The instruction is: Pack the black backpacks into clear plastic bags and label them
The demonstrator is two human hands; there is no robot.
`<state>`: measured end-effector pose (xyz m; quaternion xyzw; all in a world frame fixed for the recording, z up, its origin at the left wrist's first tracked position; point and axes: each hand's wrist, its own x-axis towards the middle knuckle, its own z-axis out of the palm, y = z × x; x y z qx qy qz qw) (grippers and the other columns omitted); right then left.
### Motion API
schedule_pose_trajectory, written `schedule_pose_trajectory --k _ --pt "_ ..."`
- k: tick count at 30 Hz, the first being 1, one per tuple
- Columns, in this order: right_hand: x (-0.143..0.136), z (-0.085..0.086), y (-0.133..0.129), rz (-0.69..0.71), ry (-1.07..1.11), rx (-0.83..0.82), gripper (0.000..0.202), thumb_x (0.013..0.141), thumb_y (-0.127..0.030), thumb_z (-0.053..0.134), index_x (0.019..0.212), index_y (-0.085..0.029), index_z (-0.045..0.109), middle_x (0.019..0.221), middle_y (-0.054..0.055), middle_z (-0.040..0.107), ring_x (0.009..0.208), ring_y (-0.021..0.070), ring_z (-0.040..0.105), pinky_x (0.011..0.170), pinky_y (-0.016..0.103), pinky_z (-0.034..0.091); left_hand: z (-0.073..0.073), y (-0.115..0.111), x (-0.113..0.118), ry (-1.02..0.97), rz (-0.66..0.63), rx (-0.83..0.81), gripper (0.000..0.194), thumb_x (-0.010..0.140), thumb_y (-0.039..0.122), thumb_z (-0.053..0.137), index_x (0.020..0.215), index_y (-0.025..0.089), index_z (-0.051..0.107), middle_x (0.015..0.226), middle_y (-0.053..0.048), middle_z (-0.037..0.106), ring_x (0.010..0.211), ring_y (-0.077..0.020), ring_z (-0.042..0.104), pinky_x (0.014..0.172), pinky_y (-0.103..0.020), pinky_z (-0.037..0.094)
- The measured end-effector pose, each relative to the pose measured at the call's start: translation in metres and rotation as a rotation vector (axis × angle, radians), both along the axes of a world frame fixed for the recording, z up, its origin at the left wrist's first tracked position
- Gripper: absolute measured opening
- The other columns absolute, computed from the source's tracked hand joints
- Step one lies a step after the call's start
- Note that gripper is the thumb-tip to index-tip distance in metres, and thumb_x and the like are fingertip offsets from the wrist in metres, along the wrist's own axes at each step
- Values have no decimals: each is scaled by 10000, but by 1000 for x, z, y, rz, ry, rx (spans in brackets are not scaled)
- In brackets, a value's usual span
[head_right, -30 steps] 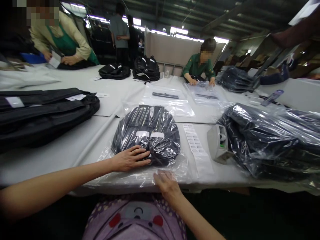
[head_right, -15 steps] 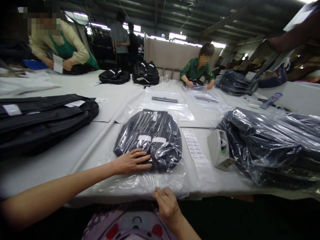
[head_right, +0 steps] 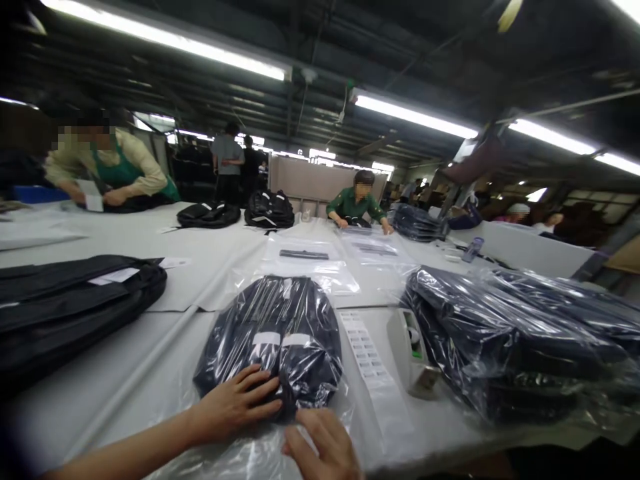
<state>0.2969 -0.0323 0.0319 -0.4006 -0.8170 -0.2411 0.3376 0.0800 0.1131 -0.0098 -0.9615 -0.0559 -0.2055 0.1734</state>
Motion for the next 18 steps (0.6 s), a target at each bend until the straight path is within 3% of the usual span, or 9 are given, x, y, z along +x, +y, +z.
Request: schedule_pose_trajectory --k 2,3,6,8,10,15,18 --pt "5 8 27 70 -82 -21 81 854 -210 543 807 -192 607 726 45 641 637 162 597 554 276 486 -4 2 0 -43 1 37 376 890 369 500 1262 323 481 1302 -24 513 1131 -237 480 1002 -443 340" --pt "9 4 39 111 -139 -35 145 868 -222 522 742 -191 585 670 21 606 583 145 565 504 267 459 -6 2 0 -54 2 50 370 890 379 497 1256 325 487 1302 -14 515 1129 -233 482 999 -439 348" --pt "30 -34 63 176 -257 -108 227 907 -203 441 718 -182 566 686 -3 592 550 123 524 473 252 438 -6 2 1 -67 5 88 355 892 392 490 1241 329 504 1315 2 510 1127 -229 488 979 -430 378" --pt "46 -60 65 192 -259 -170 220 922 -171 395 835 -173 596 812 9 629 616 120 546 551 245 480 -2 1 1 -61 5 113 350 896 384 486 1239 322 509 1335 4 495 1137 -227 482 974 -424 387" --pt "56 -74 60 190 -232 -215 222 924 -156 383 958 -163 602 907 29 638 696 130 571 635 249 509 3 -1 0 -58 4 136 351 900 371 485 1243 304 510 1342 1 489 1151 -222 469 976 -414 386" --pt "57 -70 47 196 -157 -185 240 905 -105 408 1066 -112 586 983 80 632 828 151 593 753 259 518 6 -1 -18 -88 -139 116 278 898 286 501 1170 292 558 1288 9 535 1014 -177 515 975 -399 370" --pt "57 -67 45 200 -151 -174 232 902 -83 408 1054 -107 582 971 89 628 858 153 586 775 283 503 -2 -6 -34 -15 -211 43 217 907 227 469 1087 240 591 1132 2 612 771 -142 523 809 -334 431"
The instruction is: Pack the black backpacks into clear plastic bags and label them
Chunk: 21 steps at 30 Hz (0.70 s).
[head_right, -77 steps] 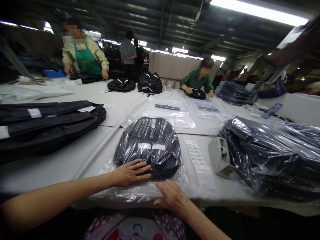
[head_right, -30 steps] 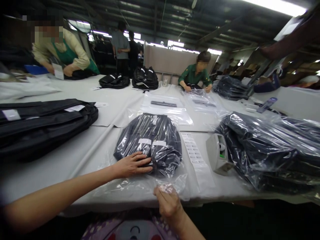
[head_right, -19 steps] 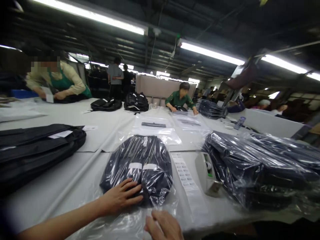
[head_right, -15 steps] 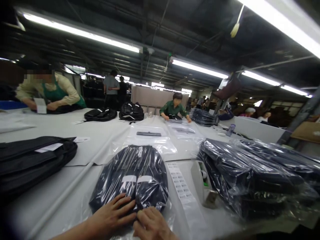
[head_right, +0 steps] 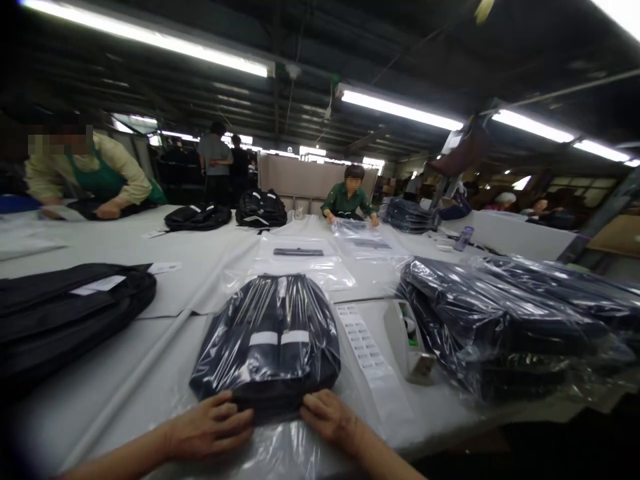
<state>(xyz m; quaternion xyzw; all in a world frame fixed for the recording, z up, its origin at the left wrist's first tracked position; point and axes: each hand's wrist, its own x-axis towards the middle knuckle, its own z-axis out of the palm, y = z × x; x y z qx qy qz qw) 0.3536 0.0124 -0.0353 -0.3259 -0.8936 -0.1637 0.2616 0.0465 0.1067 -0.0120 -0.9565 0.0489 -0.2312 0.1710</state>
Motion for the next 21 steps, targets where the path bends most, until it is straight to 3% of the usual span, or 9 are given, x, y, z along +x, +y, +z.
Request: schedule_pose_trajectory --k 4,8,11,13,15,19,21 --pt "7 -6 2 15 -43 -81 236 921 -96 361 1007 -130 579 907 82 620 790 150 561 732 304 477 -7 -17 -8 220 197 -182 168 916 146 418 974 169 574 886 -24 617 664 -148 494 617 -288 387" --pt "10 2 3 53 -197 -241 233 924 -109 347 925 -142 577 831 62 616 718 152 539 678 295 452 11 -33 -6 373 380 -470 260 918 121 368 1129 196 500 989 -24 603 713 -162 518 659 -287 396" --pt "10 19 -8 31 -266 -484 191 918 -223 409 1015 -151 557 943 87 610 843 181 556 786 327 458 29 -43 -8 415 440 -654 383 905 380 455 1243 203 422 1093 -46 589 791 -191 530 723 -297 408" --pt "10 26 -19 24 -267 -595 365 856 -435 514 1098 -162 533 1125 146 559 1034 255 522 915 420 418 34 -50 -10 441 470 -698 607 795 606 520 1234 195 435 1133 -73 572 850 -227 520 766 -324 406" --pt "10 26 -31 4 -267 -619 494 778 -531 584 1118 -177 534 1249 194 486 1150 326 460 972 511 364 32 -56 -11 455 514 -687 696 730 684 532 1223 199 448 1199 -90 541 907 -255 507 805 -359 395" --pt "10 9 -45 -88 -172 -622 188 858 -287 525 1004 -182 583 1297 210 468 1186 319 463 993 527 355 16 -66 -10 436 589 -614 744 743 686 511 1282 186 400 1338 -131 444 1062 -303 464 904 -433 330" --pt "8 2 -45 -95 -51 -627 160 891 -200 430 926 -180 585 1260 188 517 1163 283 501 1004 501 362 10 -69 -8 415 605 -616 787 728 714 499 1289 171 397 1326 -140 456 1099 -305 446 941 -439 297"
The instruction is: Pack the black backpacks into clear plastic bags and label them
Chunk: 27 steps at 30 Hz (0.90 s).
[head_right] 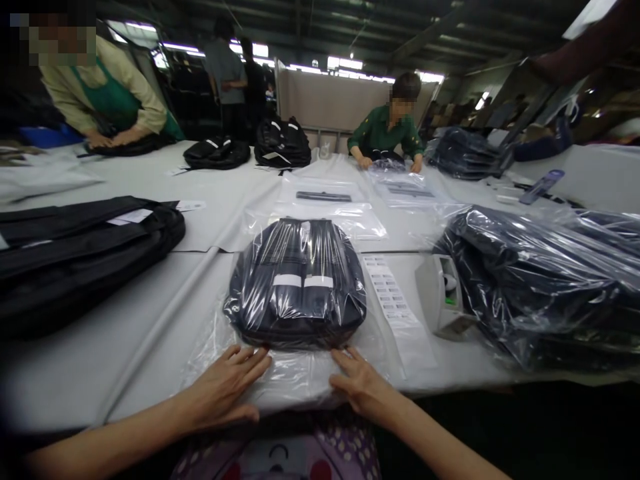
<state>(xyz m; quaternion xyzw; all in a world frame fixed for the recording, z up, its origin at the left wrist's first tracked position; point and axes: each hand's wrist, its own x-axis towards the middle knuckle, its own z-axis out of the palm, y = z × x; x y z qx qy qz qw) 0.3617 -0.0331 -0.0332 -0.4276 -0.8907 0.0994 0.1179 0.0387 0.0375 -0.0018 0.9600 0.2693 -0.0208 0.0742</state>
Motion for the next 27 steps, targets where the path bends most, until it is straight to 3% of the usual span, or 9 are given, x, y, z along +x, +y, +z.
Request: schedule_pose_trajectory --k 5,8,10,12,15,18,21,23,27 --pt "-6 1 6 -255 301 -100 209 945 -197 316 1024 -204 509 942 72 655 885 180 639 776 299 516 -5 -5 7 -96 68 -6 889 703 754 478 1321 126 363 1241 -135 529 1091 -299 448 982 -448 257" --pt "-8 3 8 -310 366 -94 190 956 -220 304 984 -219 492 837 32 641 776 160 648 679 262 513 -10 -5 12 -102 153 34 658 821 542 540 1316 141 373 1166 -114 575 1010 -273 488 917 -425 322" --pt "-8 1 8 -276 335 -36 158 953 -243 331 962 -219 488 827 30 639 771 163 646 688 271 518 -13 -4 15 -96 155 76 397 884 294 516 1255 175 439 1099 -79 607 945 -241 508 849 -383 360" --pt "-7 -4 9 -170 254 90 122 934 -281 393 938 -207 490 854 52 648 808 188 645 773 339 522 -15 -3 17 -103 130 121 247 884 160 475 1122 198 526 1018 -46 629 891 -219 517 801 -357 371" --pt "-5 -8 9 -28 137 298 150 925 -185 364 917 -180 514 842 67 660 777 187 650 886 434 486 -16 -1 18 -145 135 168 117 893 160 460 932 201 563 877 -14 638 812 -203 523 778 -352 370" --pt "-2 0 9 -14 112 416 311 898 -39 272 976 -149 552 785 52 666 705 142 643 852 355 513 -16 2 17 -197 138 180 114 898 146 445 851 199 535 755 18 623 724 -176 526 781 -342 376" --pt "1 20 9 16 42 489 271 904 -67 341 1005 -125 586 867 91 678 799 159 643 827 331 526 -20 4 13 -210 104 196 143 885 113 442 791 198 508 728 27 614 706 -159 538 849 -349 372" --pt "2 34 13 63 -35 535 249 907 -88 378 1012 -125 601 1015 124 664 956 194 618 892 382 502 -22 3 10 -210 65 212 152 876 89 435 797 198 507 809 14 627 752 -153 560 917 -368 351" --pt "2 49 33 175 -101 531 224 897 -72 413 999 -134 602 1335 108 497 1306 272 344 1043 520 362 -26 1 4 -202 -25 256 145 873 77 431 828 192 506 989 -25 616 851 -151 586 959 -377 362"
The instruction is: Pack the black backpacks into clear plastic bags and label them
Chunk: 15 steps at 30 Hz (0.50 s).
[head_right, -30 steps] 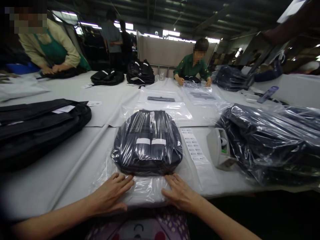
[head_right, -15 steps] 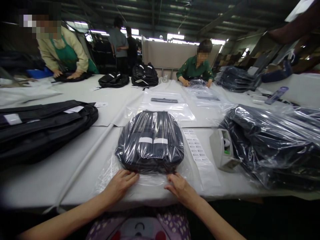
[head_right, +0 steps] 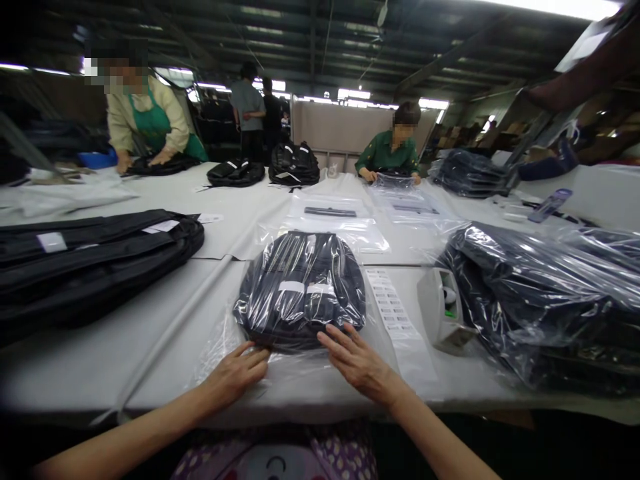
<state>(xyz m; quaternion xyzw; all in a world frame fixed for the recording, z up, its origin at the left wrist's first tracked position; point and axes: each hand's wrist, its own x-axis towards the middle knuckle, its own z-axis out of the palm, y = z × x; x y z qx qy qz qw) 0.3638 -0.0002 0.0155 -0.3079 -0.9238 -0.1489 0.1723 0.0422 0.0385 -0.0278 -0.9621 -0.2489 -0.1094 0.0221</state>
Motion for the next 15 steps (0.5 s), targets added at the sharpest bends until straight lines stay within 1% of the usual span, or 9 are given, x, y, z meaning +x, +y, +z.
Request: schedule_pose_trajectory --k 1,3,5,6,8,10,13,15 --pt "0 0 6 15 -4 -47 215 899 -73 408 975 -131 600 1371 107 458 1334 269 292 1056 517 348 -1 0 -2 5 -6 8 143 874 81 430 831 192 509 1021 -33 611 864 -153 588 929 -356 395" --pt "0 -3 17 25 18 -151 220 911 -83 379 941 -130 592 1389 123 431 1341 238 281 1056 461 366 -3 -1 -7 20 2 16 153 879 89 415 842 193 521 1088 -44 603 871 -160 597 818 -299 462" --pt "-1 -9 23 13 86 -207 231 924 -100 353 945 -142 579 1349 138 477 1308 206 351 1028 423 403 -6 0 -11 30 30 27 195 889 93 372 869 190 540 1160 -60 590 859 -169 614 701 -263 492" --pt "-2 -12 25 7 130 -215 230 927 -104 346 946 -149 571 1315 142 512 1278 197 397 1007 420 420 -7 0 -13 24 40 31 225 896 98 344 890 188 550 1187 -69 584 862 -173 623 681 -259 499" --pt "-4 -18 25 6 217 -207 227 927 -97 335 939 -160 553 1251 145 568 1211 186 479 965 426 444 -10 -1 -16 -2 60 35 282 906 112 299 955 190 566 1221 -84 574 895 -182 632 701 -263 510" --pt "-6 -22 24 3 276 -204 213 921 -83 338 932 -164 535 1215 149 592 1164 181 522 930 422 458 -11 -3 -17 -33 79 40 305 913 128 294 1041 197 561 1237 -97 567 939 -191 627 738 -269 512" --pt "-8 -26 23 -13 330 -212 174 919 -94 363 959 -165 516 1194 155 604 1138 180 542 909 409 459 -9 -7 -18 -15 89 92 287 910 130 337 1093 196 548 1236 -116 562 964 -197 612 762 -276 509" --pt "-7 -28 24 -16 347 -225 166 920 -105 368 976 -166 512 1197 160 601 1132 176 546 914 405 451 -4 -8 -18 23 86 137 284 892 108 373 1091 205 551 1230 -128 558 955 -213 599 781 -317 502"
